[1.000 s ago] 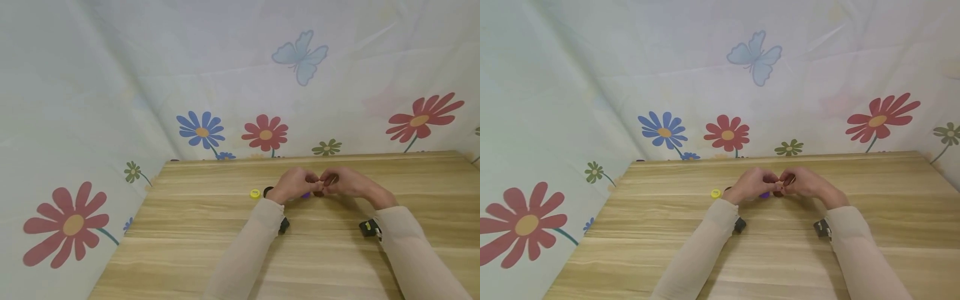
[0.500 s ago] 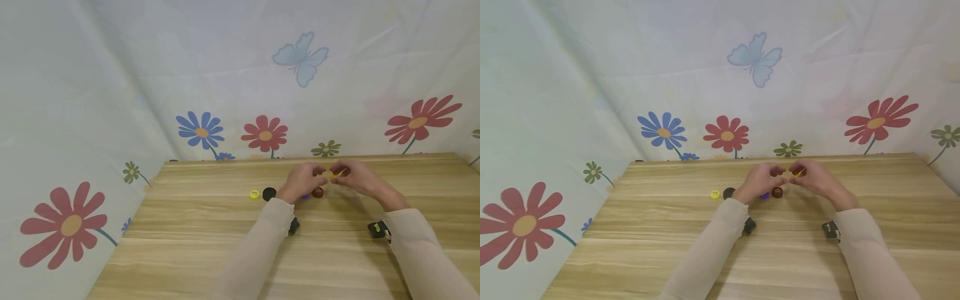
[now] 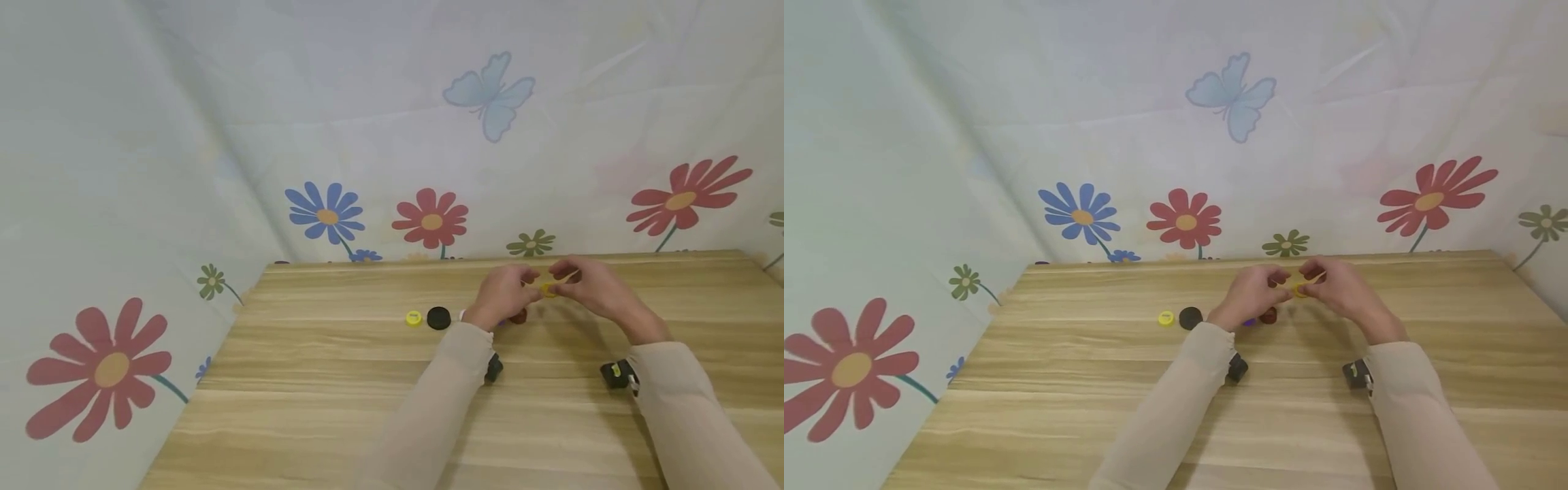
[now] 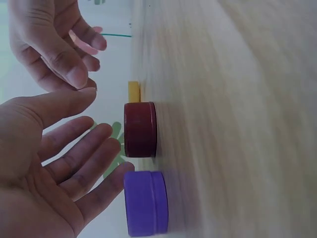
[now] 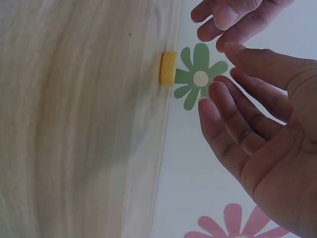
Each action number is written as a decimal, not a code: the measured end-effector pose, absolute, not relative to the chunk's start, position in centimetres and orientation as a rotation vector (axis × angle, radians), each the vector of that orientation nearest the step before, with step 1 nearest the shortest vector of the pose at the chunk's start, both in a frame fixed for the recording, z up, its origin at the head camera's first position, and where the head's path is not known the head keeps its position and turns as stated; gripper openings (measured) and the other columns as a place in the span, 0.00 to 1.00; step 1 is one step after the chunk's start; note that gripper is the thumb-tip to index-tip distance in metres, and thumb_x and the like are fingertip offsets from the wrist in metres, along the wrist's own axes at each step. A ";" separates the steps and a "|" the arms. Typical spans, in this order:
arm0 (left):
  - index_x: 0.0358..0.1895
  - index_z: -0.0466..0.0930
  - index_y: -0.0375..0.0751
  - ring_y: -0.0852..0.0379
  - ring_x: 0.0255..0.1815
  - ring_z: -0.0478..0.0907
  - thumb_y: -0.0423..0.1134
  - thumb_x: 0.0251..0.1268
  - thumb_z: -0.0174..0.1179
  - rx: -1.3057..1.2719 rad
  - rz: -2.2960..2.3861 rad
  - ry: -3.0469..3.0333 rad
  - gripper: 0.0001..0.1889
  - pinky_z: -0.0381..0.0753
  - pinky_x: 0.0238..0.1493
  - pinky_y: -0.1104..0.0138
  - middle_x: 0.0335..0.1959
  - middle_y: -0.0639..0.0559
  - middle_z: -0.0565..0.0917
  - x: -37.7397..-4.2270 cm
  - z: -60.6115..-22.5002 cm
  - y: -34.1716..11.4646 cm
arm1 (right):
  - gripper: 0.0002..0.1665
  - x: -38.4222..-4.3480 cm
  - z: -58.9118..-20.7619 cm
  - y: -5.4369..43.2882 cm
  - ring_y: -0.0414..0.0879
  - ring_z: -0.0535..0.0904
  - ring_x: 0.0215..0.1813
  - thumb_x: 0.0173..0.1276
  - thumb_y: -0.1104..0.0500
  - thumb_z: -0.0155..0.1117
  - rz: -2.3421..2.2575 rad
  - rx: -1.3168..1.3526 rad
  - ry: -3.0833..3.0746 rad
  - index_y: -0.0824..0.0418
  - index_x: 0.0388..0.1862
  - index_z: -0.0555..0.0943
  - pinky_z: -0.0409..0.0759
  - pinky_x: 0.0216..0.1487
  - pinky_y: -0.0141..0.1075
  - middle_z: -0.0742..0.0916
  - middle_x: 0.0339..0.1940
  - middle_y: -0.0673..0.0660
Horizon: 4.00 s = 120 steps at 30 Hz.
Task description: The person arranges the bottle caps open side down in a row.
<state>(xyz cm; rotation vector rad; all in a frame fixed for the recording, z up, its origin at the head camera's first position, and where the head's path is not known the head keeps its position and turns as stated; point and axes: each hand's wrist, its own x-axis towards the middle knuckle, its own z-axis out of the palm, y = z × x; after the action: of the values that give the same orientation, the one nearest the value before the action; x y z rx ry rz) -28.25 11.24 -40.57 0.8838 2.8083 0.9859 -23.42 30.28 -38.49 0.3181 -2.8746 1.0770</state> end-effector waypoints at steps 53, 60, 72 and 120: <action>0.57 0.90 0.43 0.69 0.25 0.77 0.30 0.67 0.68 0.972 0.895 2.748 0.17 0.72 0.36 0.79 0.41 0.56 0.90 -28.5 -41.2 11.7 | 0.14 -24.7 -40.5 30.6 0.56 0.83 0.41 0.68 0.70 0.73 1.007 0.425 -2.937 0.79 0.48 0.83 0.81 0.43 0.48 0.87 0.37 0.63; 0.57 0.91 0.45 0.68 0.38 0.82 0.33 0.70 0.70 0.938 0.968 2.753 0.15 0.74 0.40 0.78 0.45 0.58 0.91 -28.5 -41.2 11.3 | 0.13 -24.4 -39.7 30.7 0.52 0.82 0.40 0.75 0.68 0.66 1.063 0.419 -2.958 0.76 0.54 0.82 0.81 0.40 0.43 0.88 0.40 0.61; 0.48 0.93 0.48 0.69 0.40 0.82 0.40 0.71 0.73 0.888 1.089 2.800 0.07 0.75 0.45 0.77 0.40 0.60 0.91 -28.4 -41.0 10.7 | 0.13 -23.8 -38.4 30.1 0.52 0.84 0.41 0.81 0.63 0.62 1.164 0.434 -2.930 0.74 0.53 0.82 0.84 0.41 0.44 0.88 0.45 0.62; 0.60 0.89 0.51 0.72 0.36 0.82 0.40 0.70 0.74 0.982 1.066 2.814 0.17 0.74 0.39 0.79 0.39 0.60 0.91 -28.2 -40.7 10.2 | 0.12 -23.8 -38.2 30.2 0.57 0.87 0.39 0.81 0.71 0.57 1.324 0.456 -2.871 0.79 0.56 0.78 0.88 0.38 0.40 0.88 0.41 0.64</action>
<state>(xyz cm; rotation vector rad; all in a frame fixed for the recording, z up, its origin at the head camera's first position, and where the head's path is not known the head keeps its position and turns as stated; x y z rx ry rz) -28.22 10.18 -40.70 0.9819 2.8136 1.0656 -23.82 30.22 -38.17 0.4564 -2.8713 1.3244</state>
